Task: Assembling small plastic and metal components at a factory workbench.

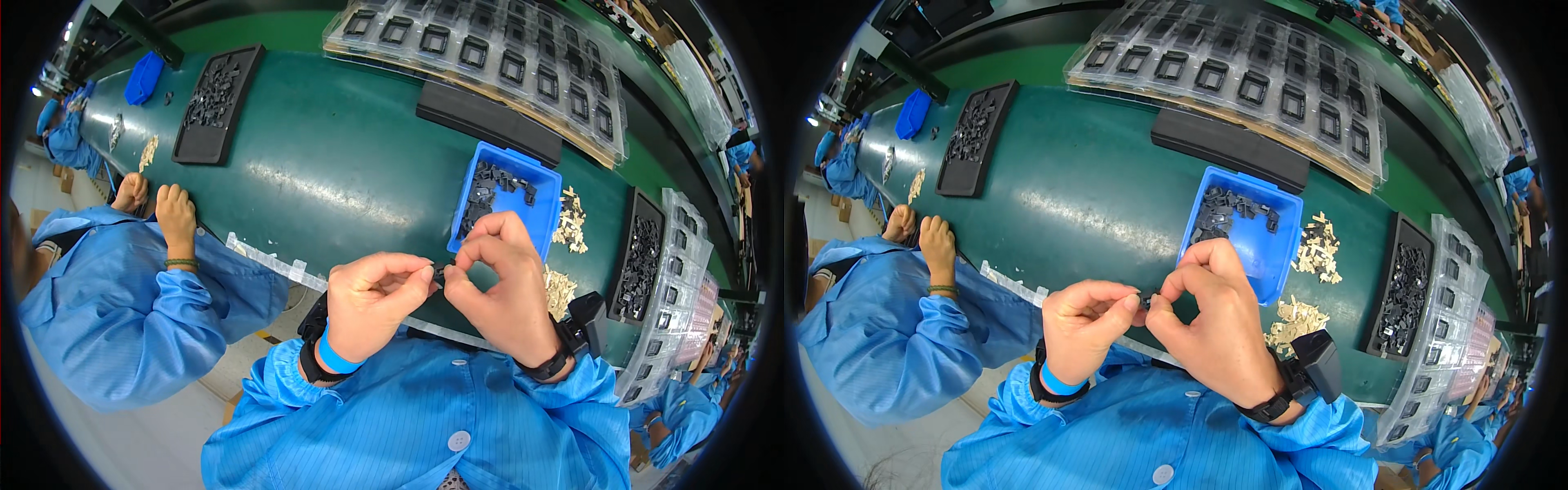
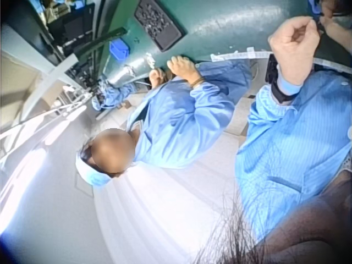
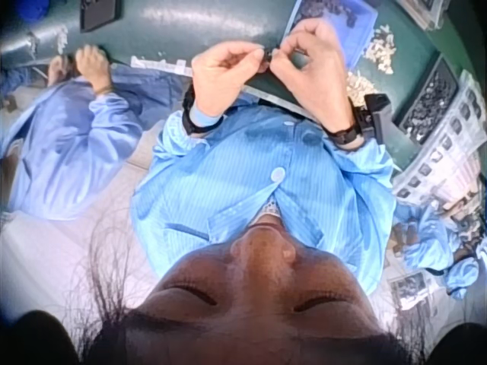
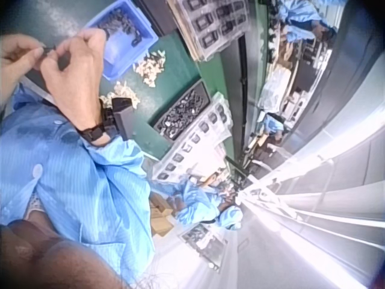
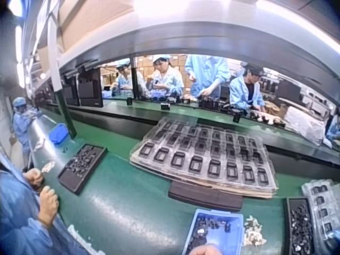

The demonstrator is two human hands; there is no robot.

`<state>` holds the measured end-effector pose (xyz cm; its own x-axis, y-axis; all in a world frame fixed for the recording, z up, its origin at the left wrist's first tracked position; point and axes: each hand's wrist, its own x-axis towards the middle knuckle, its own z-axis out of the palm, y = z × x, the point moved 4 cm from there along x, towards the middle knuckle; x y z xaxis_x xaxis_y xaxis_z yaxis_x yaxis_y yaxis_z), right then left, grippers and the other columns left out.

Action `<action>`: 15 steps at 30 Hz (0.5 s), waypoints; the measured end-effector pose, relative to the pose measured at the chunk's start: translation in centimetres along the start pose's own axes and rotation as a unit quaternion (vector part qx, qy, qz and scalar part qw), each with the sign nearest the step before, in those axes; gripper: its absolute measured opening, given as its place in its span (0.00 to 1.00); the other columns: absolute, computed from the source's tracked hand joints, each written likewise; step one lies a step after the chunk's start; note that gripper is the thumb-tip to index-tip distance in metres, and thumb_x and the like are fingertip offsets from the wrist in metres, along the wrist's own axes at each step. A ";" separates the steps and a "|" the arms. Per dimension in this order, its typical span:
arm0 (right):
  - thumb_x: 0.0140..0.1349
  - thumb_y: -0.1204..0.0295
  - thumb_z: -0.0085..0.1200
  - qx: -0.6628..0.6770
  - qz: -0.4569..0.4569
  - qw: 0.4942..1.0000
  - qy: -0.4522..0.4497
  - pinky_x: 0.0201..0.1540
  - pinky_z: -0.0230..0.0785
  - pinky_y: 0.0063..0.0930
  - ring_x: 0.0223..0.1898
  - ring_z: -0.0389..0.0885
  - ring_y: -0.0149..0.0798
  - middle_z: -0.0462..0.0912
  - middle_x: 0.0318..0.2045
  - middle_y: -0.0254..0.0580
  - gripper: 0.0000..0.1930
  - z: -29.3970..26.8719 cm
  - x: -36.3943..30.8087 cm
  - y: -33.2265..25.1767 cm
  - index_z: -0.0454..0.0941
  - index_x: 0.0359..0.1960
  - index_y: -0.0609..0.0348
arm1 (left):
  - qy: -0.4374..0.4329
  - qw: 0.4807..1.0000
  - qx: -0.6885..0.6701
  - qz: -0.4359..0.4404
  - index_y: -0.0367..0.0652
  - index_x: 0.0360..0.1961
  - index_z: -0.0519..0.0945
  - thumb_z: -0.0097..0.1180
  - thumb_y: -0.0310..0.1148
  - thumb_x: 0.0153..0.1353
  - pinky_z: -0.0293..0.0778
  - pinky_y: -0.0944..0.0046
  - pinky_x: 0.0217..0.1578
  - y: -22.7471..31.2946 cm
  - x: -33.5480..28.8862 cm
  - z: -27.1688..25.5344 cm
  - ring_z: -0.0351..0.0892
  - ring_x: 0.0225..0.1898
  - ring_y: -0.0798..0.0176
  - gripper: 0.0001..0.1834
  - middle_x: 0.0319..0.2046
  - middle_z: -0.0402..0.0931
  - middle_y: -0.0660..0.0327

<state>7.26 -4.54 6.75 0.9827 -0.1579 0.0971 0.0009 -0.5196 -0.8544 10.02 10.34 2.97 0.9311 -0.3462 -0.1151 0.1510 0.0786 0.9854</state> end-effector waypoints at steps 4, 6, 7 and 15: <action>0.45 0.76 0.60 -0.002 0.003 1.000 -0.004 0.35 0.67 0.28 0.35 0.72 0.41 0.69 0.32 0.43 0.07 0.0 0.0 -0.1 0.74 0.21 0.64 | 0.004 1.000 -0.004 0.006 0.32 0.34 0.78 0.56 0.18 0.56 0.79 0.68 0.33 0.0 0.0 0.0 0.81 0.30 0.65 0.04 0.28 0.80 0.55; 0.45 0.75 0.60 0.001 0.000 1.000 -0.004 0.35 0.67 0.29 0.35 0.72 0.41 0.69 0.32 0.43 0.07 0.0 0.1 -0.1 0.74 0.21 0.64 | 0.006 1.000 -0.009 0.012 0.32 0.34 0.78 0.56 0.18 0.56 0.79 0.68 0.33 0.0 0.0 0.0 0.81 0.30 0.65 0.04 0.28 0.80 0.55; 0.45 0.75 0.60 0.005 -0.002 1.000 -0.006 0.35 0.67 0.29 0.35 0.72 0.41 0.69 0.32 0.43 0.07 0.0 0.1 -0.1 0.74 0.22 0.64 | 0.008 1.000 -0.024 0.011 0.32 0.34 0.78 0.57 0.19 0.55 0.78 0.69 0.33 0.0 0.0 -0.1 0.81 0.31 0.67 0.05 0.28 0.80 0.56; 0.47 0.72 0.61 0.021 -0.003 1.000 -0.009 0.36 0.67 0.29 0.36 0.71 0.41 0.68 0.33 0.43 0.09 0.5 0.4 -0.1 0.74 0.21 0.63 | 0.013 0.998 -0.056 0.017 0.31 0.34 0.79 0.58 0.20 0.55 0.78 0.70 0.34 0.2 -0.1 -0.5 0.81 0.32 0.68 0.05 0.28 0.81 0.56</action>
<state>7.78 -4.17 6.65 0.9856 -0.1400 0.0943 0.0147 -0.4854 -0.8742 10.13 10.89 3.10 0.9443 -0.3177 -0.0861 0.1538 0.1947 0.9687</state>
